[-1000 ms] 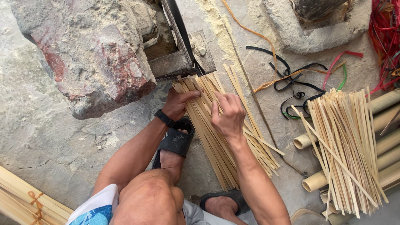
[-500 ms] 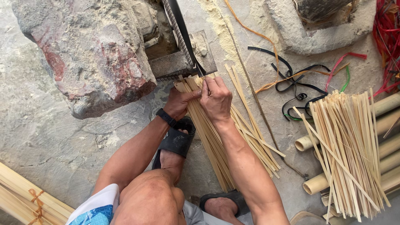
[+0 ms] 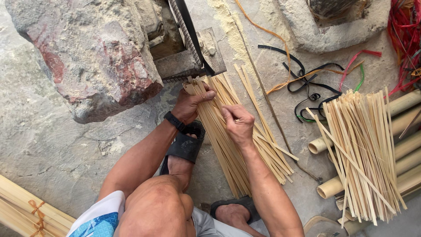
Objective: The person sits on the ground and pulls bundles of thin bamboo strips through a fixed blade mounted on a stone base, splitting and sizing the strips. They gather the finished strips, tap and align them, and set the bundle aside with other completed bundles.
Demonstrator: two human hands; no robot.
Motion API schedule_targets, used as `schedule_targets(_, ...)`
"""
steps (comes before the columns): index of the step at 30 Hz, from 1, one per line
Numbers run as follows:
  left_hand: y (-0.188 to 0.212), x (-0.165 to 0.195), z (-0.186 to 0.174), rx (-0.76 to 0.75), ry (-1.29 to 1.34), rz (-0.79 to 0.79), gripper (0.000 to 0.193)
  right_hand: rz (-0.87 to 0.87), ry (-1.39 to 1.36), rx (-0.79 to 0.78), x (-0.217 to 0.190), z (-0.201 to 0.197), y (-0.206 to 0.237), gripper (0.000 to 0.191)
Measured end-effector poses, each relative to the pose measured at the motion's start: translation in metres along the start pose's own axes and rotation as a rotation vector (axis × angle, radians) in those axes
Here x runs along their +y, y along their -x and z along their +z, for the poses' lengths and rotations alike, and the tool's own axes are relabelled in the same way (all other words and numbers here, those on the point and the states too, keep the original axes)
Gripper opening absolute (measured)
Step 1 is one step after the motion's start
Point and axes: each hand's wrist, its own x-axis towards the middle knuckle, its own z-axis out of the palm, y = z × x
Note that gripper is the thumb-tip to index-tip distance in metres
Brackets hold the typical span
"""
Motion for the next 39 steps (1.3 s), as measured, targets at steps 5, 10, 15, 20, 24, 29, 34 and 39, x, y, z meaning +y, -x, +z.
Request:
schedule_targets(5, 0.0, -0.002, -0.013, -0.064, 0.076, 0.01, 0.035, -0.274, 0.214, 0.063, 0.006, 0.001, -0.006, 0.004)
schedule_targets(10, -0.002, -0.001, -0.016, -0.069, 0.053, 0.0, 0.034, -0.336, 0.31, 0.112, 0.003, 0.025, -0.039, 0.005)
schedule_targets(15, -0.003, 0.004, -0.012, -0.066, -0.004, 0.0, 0.033, -0.33, 0.307, 0.101, -0.008, 0.044, -0.071, 0.006)
schedule_targets(20, 0.001, 0.007, -0.005, -0.054, -0.029, -0.009, 0.031, -0.207, 0.335, -0.009, -0.006, 0.011, -0.046, 0.009)
schedule_targets(24, 0.003, 0.008, -0.003, -0.079, -0.027, -0.009, 0.032, -0.458, 0.412, 0.176, 0.005, -0.007, -0.004, 0.016)
schedule_targets(29, 0.0, 0.007, 0.003, -0.076, 0.007, 0.0, 0.032, -0.205, 0.188, 0.029, 0.02, 0.012, -0.008, 0.012)
schedule_targets(34, -0.001, 0.002, 0.0, -0.016, -0.002, 0.031, 0.034, -0.14, 0.274, 0.035, 0.008, 0.03, -0.049, 0.012)
schedule_targets(39, -0.003, -0.003, -0.001, 0.038, 0.045, 0.044, 0.029, -0.198, 0.251, 0.11, -0.009, 0.042, -0.069, 0.011)
